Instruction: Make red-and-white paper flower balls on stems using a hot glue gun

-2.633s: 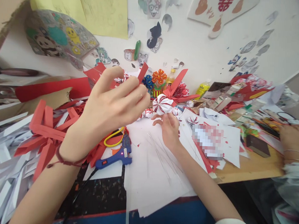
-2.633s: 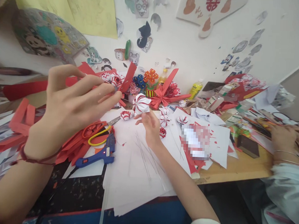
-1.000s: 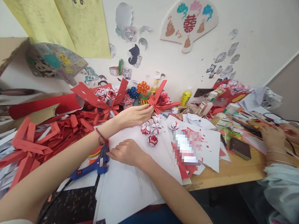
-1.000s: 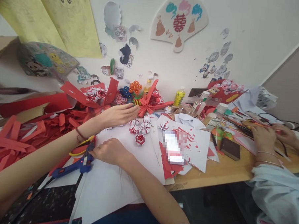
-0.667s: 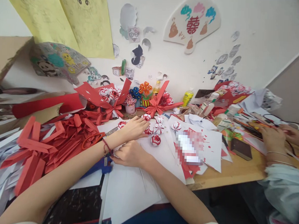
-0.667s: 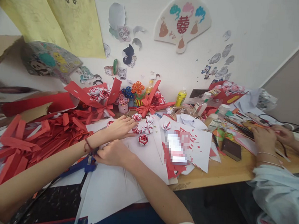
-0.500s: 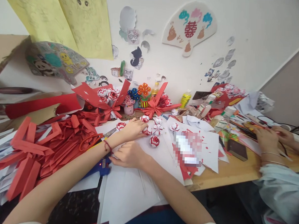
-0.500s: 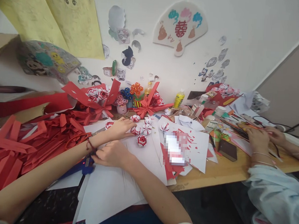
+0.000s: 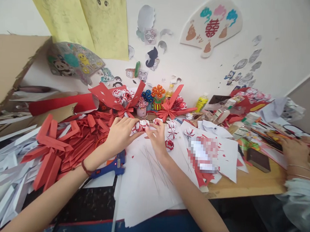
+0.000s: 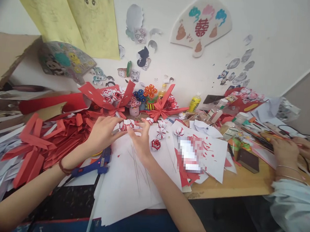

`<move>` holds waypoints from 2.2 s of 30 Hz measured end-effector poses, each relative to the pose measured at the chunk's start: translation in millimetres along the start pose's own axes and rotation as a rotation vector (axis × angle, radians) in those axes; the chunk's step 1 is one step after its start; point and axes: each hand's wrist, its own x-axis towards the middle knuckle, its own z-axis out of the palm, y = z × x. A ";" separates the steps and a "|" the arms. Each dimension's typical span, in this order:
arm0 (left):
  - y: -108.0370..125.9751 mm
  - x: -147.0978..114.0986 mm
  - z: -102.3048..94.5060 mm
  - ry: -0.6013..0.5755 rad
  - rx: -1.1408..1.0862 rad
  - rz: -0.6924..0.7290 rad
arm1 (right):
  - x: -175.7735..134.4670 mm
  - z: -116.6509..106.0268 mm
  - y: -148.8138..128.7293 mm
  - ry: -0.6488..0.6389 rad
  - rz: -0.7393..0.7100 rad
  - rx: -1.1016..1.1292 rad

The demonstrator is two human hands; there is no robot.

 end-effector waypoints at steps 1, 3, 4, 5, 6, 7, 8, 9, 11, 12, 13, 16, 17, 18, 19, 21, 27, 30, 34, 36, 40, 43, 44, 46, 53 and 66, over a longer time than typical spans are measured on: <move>5.9 -3.4 -2.7 0.026 0.101 0.054 | 1.5 0.9 2.0 -0.085 0.075 0.095; 16.8 -7.9 -7.2 0.060 0.227 0.130 | 3.1 3.0 5.4 -0.211 0.119 0.243; 20.7 -9.1 -9.5 0.068 0.253 0.147 | 3.4 4.0 6.1 -0.249 0.107 0.294; 23.1 -9.7 -12.3 0.068 0.255 0.154 | 3.4 4.6 6.0 -0.278 0.091 0.334; 24.1 -10.0 -15.7 0.060 0.231 0.152 | 3.3 4.8 5.0 -0.308 0.088 0.367; 23.7 -10.3 -19.7 0.047 0.188 0.141 | 3.4 4.5 3.2 -0.342 0.106 0.397; 22.2 -11.1 -24.3 0.033 0.137 0.120 | 3.5 3.8 1.0 -0.375 0.139 0.429; 20.3 -12.4 -29.2 0.024 0.093 0.090 | 3.9 2.8 -1.4 -0.394 0.177 0.463; 16.5 -17.4 -39.3 0.023 0.092 0.028 | 5.3 0.2 -5.5 -0.390 0.235 0.529; 15.5 -21.1 -43.9 0.027 0.144 0.007 | 6.3 -1.1 -6.9 -0.374 0.253 0.558; 15.2 -25.3 -48.0 0.021 0.221 0.000 | 7.4 -2.3 -7.7 -0.363 0.265 0.583; 17.2 -41.2 -57.3 -0.074 0.396 0.021 | 9.6 -5.1 -8.2 -0.378 0.288 0.620; 18.1 -47.5 -59.6 -0.125 0.404 0.019 | 9.8 -5.9 -8.2 -0.387 0.290 0.621; 18.9 -54.5 -61.8 -0.174 0.397 0.004 | 9.7 -6.7 -8.2 -0.391 0.290 0.616; 19.3 -62.5 -63.6 -0.224 0.385 -0.020 | 9.5 -7.4 -8.1 -0.391 0.290 0.609; 19.6 -81.5 -66.1 -0.320 0.373 -0.093 | 9.2 -8.8 -7.2 -0.388 0.297 0.593; 19.5 -135.0 -57.4 -0.549 0.377 -0.289 | 14.4 -10.0 5.4 -0.383 0.351 0.500; 15.8 -134.2 -53.7 -0.642 0.340 -0.283 | 16.1 -8.0 11.0 -0.344 0.303 0.411; 4.6 -114.5 -55.5 -0.719 0.240 -0.225 | 14.4 -5.9 11.8 -0.349 0.282 0.359; 0.2 -108.0 -56.9 -0.764 0.162 -0.174 | 13.1 -5.9 12.4 -0.354 0.262 0.296; 2.1 -111.9 -59.5 -0.754 0.141 -0.158 | 11.3 -7.6 19.0 -0.422 0.178 0.021; 8.9 -125.3 -62.1 -0.660 0.224 -0.222 | 10.6 -9.4 26.6 -0.521 0.100 -0.160; 10.5 -130.5 -62.5 -0.617 0.242 -0.244 | 10.3 -10.0 28.9 -0.545 0.074 -0.211; 11.3 -141.6 -61.4 -0.505 0.258 -0.282 | 9.4 -11.5 32.6 -0.589 0.037 -0.313; 1.8 -177.4 -48.5 -0.091 -0.113 -0.315 | 4.2 -12.1 27.6 -0.673 -0.103 -0.537; -2.3 -191.1 -52.2 0.129 -0.872 -0.705 | -0.7 -2.5 12.5 -0.597 -0.366 -0.902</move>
